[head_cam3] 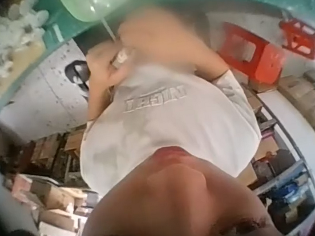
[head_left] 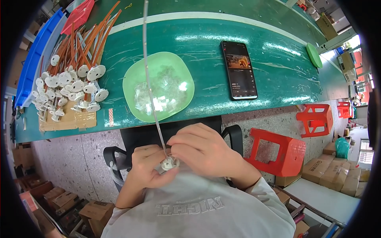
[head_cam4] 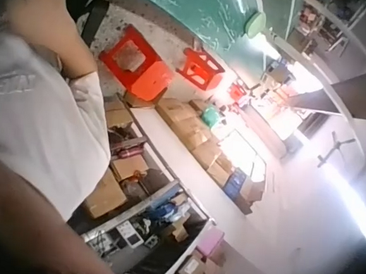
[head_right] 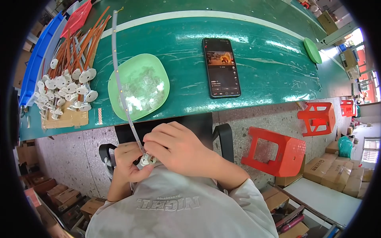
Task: Assembling circular bases and sticks onto LED strips at a workshop table.
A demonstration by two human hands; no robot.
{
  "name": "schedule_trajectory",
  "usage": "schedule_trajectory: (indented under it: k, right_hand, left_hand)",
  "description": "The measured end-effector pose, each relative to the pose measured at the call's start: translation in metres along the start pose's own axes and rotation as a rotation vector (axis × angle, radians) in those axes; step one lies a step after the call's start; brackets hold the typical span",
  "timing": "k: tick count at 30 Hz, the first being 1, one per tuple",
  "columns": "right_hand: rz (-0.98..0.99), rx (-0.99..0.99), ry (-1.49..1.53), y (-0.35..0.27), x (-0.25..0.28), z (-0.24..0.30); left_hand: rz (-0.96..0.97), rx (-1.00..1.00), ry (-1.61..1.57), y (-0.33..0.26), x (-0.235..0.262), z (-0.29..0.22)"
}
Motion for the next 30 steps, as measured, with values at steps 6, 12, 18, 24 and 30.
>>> schedule_trajectory:
  k: [6, 12, 18, 24, 30]
  right_hand:
    - [-0.053, -0.091, 0.144, 0.004, 0.008, -0.018]
    - [0.051, -0.424, 0.454, 0.012, 0.015, -0.011]
    - [0.035, -0.346, 0.503, 0.021, 0.003, -0.021]
    - [-0.219, -0.615, 0.690, 0.023, 0.008, -0.025]
    - [-0.186, -0.709, 0.750, 0.021, 0.008, -0.017]
  left_hand:
    - [0.024, -0.037, -0.060, 0.005, 0.004, -0.001]
    - [0.172, -0.163, -0.211, -0.001, -0.014, 0.005]
    - [0.173, 0.000, -0.171, 0.005, -0.014, 0.005]
    - [-0.003, 0.080, -0.291, 0.025, 0.003, 0.002]
    - [0.019, 0.110, -0.418, 0.017, 0.002, -0.003]
Point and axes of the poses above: each hand's wrist, its own y-axis towards the middle knuckle, its own x-axis out of the back of the hand, z = x × y, the point moved 2 cm from there along y, towards the middle knuckle, and after that the axes turned 2 degrees about -x, right-handed, at the moved point
